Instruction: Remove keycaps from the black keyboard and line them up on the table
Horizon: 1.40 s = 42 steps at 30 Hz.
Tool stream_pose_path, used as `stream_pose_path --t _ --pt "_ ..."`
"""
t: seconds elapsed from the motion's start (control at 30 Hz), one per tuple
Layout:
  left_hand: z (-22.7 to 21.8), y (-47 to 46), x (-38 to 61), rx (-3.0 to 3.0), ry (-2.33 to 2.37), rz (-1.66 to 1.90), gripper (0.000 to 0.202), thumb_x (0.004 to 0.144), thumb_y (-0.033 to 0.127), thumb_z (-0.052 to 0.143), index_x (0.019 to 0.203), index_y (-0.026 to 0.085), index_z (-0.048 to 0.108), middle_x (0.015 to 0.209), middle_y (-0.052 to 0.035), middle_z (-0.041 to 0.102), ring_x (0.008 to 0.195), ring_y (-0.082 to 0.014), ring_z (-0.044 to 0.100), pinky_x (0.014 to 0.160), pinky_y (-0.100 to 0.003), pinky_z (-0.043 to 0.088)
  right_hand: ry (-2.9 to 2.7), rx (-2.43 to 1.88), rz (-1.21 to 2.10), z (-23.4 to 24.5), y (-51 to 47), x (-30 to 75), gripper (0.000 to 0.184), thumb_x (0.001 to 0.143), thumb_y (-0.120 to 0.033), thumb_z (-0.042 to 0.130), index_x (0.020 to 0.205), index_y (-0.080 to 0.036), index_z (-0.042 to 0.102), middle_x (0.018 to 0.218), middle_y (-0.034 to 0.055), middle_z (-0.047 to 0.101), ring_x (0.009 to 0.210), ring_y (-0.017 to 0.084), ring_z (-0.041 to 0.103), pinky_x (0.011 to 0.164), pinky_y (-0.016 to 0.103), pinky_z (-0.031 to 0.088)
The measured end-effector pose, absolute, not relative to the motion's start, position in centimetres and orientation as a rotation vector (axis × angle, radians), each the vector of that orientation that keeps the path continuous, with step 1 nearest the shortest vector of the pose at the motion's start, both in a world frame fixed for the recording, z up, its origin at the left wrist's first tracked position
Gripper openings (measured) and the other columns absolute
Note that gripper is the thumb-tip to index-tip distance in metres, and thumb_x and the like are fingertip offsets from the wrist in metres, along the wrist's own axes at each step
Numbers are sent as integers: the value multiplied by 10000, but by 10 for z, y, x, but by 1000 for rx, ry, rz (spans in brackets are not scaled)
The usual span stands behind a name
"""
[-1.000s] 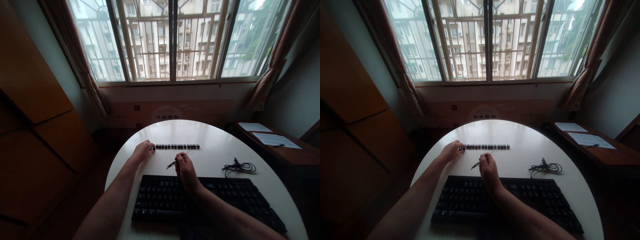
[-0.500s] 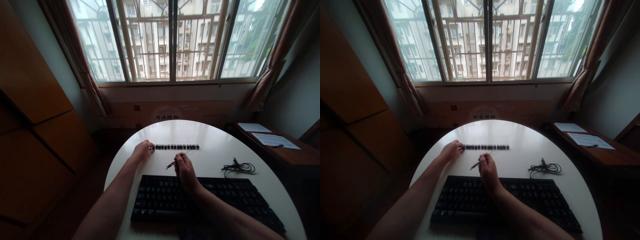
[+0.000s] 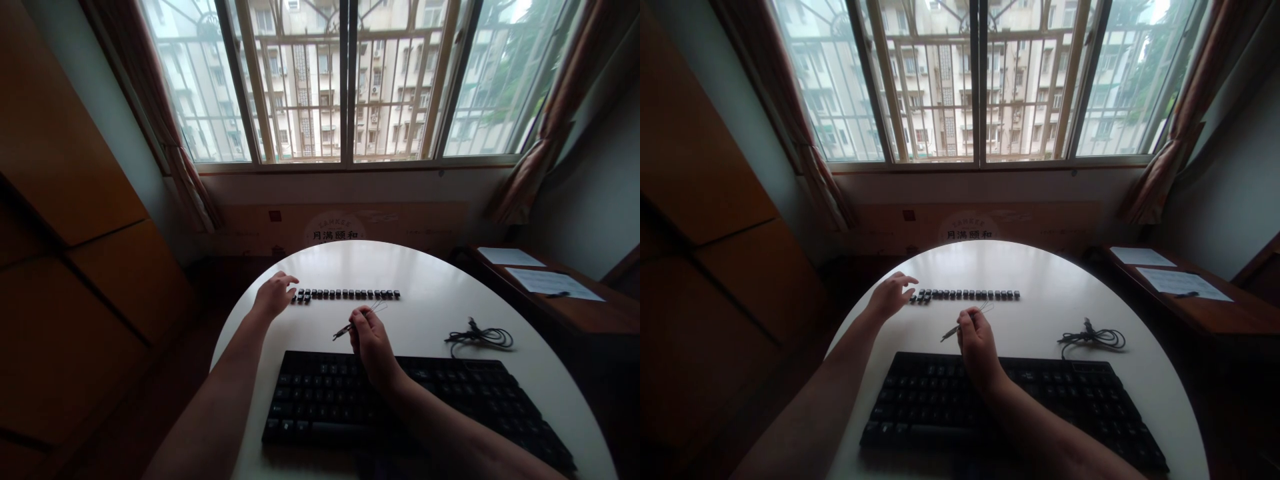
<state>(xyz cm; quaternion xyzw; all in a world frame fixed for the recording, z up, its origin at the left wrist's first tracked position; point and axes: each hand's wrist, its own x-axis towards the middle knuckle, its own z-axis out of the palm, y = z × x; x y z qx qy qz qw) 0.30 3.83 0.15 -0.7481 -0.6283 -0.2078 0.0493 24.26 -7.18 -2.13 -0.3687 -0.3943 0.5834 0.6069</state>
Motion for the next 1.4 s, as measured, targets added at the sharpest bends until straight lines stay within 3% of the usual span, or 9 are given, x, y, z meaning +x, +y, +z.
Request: stream_pose_path --t 0.3,0.9,1.4 --pt "-11 38 18 -2471 -1872 -479 250 811 285 683 1053 261 744 1041 -33 649 817 -184 647 704 -275 477 -900 -854 1348 -21 -72 242 371 790 -522 658 790 -204 466 572 -74 404 447 60 357 384 169 261" --pt "-10 35 26 -2437 -1940 -413 226 820 283 660 1030 268 743 1086 -25 642 884 -194 650 778 -277 492 -930 -822 1372 -28 -69 242 390 819 -541 636 814 -201 443 565 -91 372 451 48 326 386 155 229" --pt "-10 36 22 -2456 -1938 -437 249 816 287 677 1057 262 735 1089 -26 644 853 -184 641 723 -267 466 -955 -840 1337 -28 -69 243 371 834 -543 608 823 -206 452 563 -85 377 442 63 339 387 171 257"
